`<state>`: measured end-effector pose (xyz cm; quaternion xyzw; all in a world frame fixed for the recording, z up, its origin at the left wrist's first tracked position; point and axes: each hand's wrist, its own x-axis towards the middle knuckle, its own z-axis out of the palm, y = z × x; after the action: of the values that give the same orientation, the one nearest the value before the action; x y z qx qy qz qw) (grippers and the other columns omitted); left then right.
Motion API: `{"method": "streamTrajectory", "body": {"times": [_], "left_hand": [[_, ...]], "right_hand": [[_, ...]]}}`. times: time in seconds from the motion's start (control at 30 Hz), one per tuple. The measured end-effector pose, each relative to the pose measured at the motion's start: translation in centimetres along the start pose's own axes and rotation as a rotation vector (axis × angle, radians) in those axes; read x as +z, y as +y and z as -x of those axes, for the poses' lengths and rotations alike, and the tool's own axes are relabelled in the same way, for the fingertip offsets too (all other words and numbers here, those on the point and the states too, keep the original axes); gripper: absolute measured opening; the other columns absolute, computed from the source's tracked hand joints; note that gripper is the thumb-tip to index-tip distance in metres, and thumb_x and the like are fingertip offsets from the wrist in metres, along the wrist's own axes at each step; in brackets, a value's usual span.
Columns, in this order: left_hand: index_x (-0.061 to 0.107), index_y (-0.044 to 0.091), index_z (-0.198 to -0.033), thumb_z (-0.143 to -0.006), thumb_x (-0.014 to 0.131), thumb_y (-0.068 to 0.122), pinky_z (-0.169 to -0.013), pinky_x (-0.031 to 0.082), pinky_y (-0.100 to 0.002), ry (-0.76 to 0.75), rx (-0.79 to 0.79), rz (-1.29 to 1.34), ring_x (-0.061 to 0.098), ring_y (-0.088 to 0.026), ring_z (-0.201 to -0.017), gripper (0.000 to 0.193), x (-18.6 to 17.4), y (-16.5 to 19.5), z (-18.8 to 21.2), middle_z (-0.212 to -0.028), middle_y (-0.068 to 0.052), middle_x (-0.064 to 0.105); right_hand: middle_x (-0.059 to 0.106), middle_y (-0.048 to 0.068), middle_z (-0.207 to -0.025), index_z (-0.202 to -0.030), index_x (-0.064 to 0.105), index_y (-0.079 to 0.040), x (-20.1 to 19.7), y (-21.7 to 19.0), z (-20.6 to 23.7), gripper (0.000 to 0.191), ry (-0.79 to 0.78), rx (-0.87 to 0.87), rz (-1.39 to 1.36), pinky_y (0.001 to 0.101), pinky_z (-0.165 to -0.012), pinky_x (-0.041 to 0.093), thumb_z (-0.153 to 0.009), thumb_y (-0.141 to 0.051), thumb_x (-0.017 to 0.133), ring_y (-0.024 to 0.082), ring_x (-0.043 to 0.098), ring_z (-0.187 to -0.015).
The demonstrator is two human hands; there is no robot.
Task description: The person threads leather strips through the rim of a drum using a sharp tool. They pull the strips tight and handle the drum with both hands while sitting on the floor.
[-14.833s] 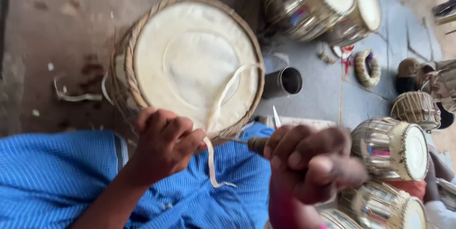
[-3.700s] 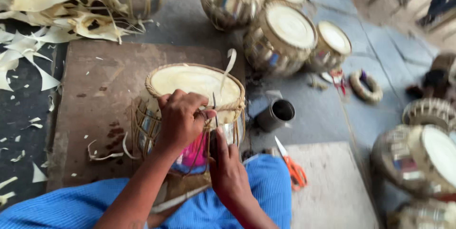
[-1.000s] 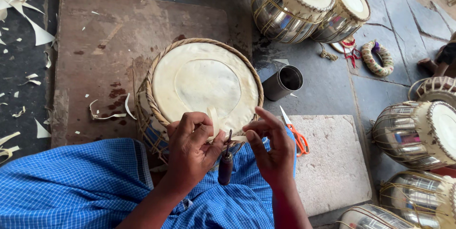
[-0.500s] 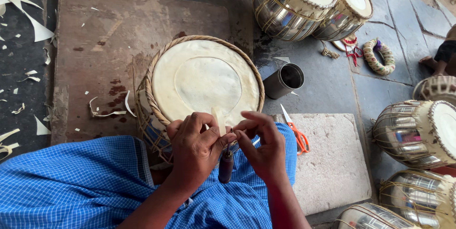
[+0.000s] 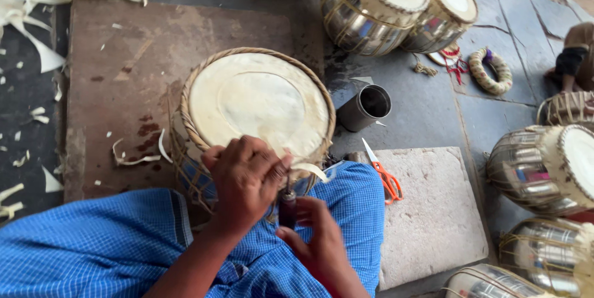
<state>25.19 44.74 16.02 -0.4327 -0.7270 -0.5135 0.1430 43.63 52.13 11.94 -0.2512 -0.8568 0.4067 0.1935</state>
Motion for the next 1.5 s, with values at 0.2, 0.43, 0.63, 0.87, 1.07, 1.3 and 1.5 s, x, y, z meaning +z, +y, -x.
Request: {"method": "streamTrajectory", "body": {"times": [0.2,0.43,0.63,0.87,1.07,1.3,1.5], "left_hand": [[0.073,0.017,-0.084,-0.09,0.079,0.034,-0.088,0.03,-0.041,0.037,0.056,-0.058,0.058,-0.018,-0.087,0.019,1.0,-2.3,-2.3,-0.088,0.003,0.06],[0.076,0.013,-0.11,-0.082,0.081,0.039,-0.089,0.031,-0.045,-0.03,0.158,-0.124,0.058,-0.028,-0.099,0.039,3.1,-6.5,-7.9,-0.101,-0.005,0.064],[0.078,0.018,-0.12,-0.079,0.082,0.038,-0.085,0.032,-0.047,-0.063,0.075,-0.16,0.059,-0.026,-0.094,0.045,6.0,-9.3,-10.0,-0.097,-0.003,0.066],[0.08,0.023,-0.096,-0.086,0.084,0.031,-0.087,0.035,-0.045,-0.039,0.012,-0.19,0.057,-0.027,-0.099,0.013,5.5,-11.6,-13.1,-0.098,-0.002,0.062],[0.079,0.025,-0.084,-0.078,0.083,0.027,-0.088,0.033,-0.045,-0.094,0.125,-0.104,0.054,-0.025,-0.093,0.007,4.0,-7.2,-7.4,-0.094,0.0,0.057],[0.081,0.023,-0.102,-0.08,0.08,0.02,-0.089,0.029,-0.043,-0.153,0.194,-0.023,0.052,-0.018,-0.091,0.022,1.3,-2.3,-3.2,-0.102,0.006,0.059],[0.074,0.019,-0.088,-0.078,0.083,0.016,-0.095,0.032,-0.04,-0.092,0.149,0.009,0.056,-0.019,-0.098,0.013,0.2,-1.8,-1.5,-0.11,0.011,0.069]], "right_hand": [[0.068,0.008,-0.076,-0.138,0.054,-0.006,1.4,1.8,-3.6,0.069,-0.028,0.086,-0.098,0.0324,-0.061,0.054,-0.076,-0.016,0.084,0.017,0.063,-0.065],[0.071,0.004,-0.088,-0.129,0.059,-0.003,-0.2,0.2,-10.9,0.054,-0.03,0.098,-0.286,0.0279,-0.063,0.054,-0.083,-0.021,0.08,0.011,0.067,-0.073],[0.068,0.011,-0.093,-0.131,0.051,-0.004,0.2,1.4,-15.2,0.042,-0.368,0.42,-1.237,0.03,-0.049,0.051,-0.092,-0.007,0.065,0.018,0.065,-0.06],[0.066,0.024,-0.111,-0.149,0.037,0.002,-0.2,1.3,-5.5,0.08,-0.017,-0.28,0.239,0.045,-0.08,0.054,-0.083,-0.01,0.079,0.041,0.064,-0.099],[0.06,0.01,-0.091,-0.141,0.051,-0.007,-1.3,7.9,2.3,0.062,0.265,-0.021,-0.394,0.0333,-0.071,0.05,-0.087,-0.001,0.08,0.016,0.056,-0.078],[0.063,0.009,-0.086,-0.122,0.07,-0.013,-6.2,2.7,2.0,0.041,-0.193,-0.257,-0.398,0.035,-0.063,0.052,-0.084,-0.008,0.085,0.018,0.061,-0.073],[0.065,0.01,-0.099,-0.111,0.069,-0.011,-5.6,-0.6,0.0,0.029,-0.489,-0.565,0.028,0.0393,-0.073,0.053,-0.083,-0.01,0.08,0.028,0.066,-0.086]]}}
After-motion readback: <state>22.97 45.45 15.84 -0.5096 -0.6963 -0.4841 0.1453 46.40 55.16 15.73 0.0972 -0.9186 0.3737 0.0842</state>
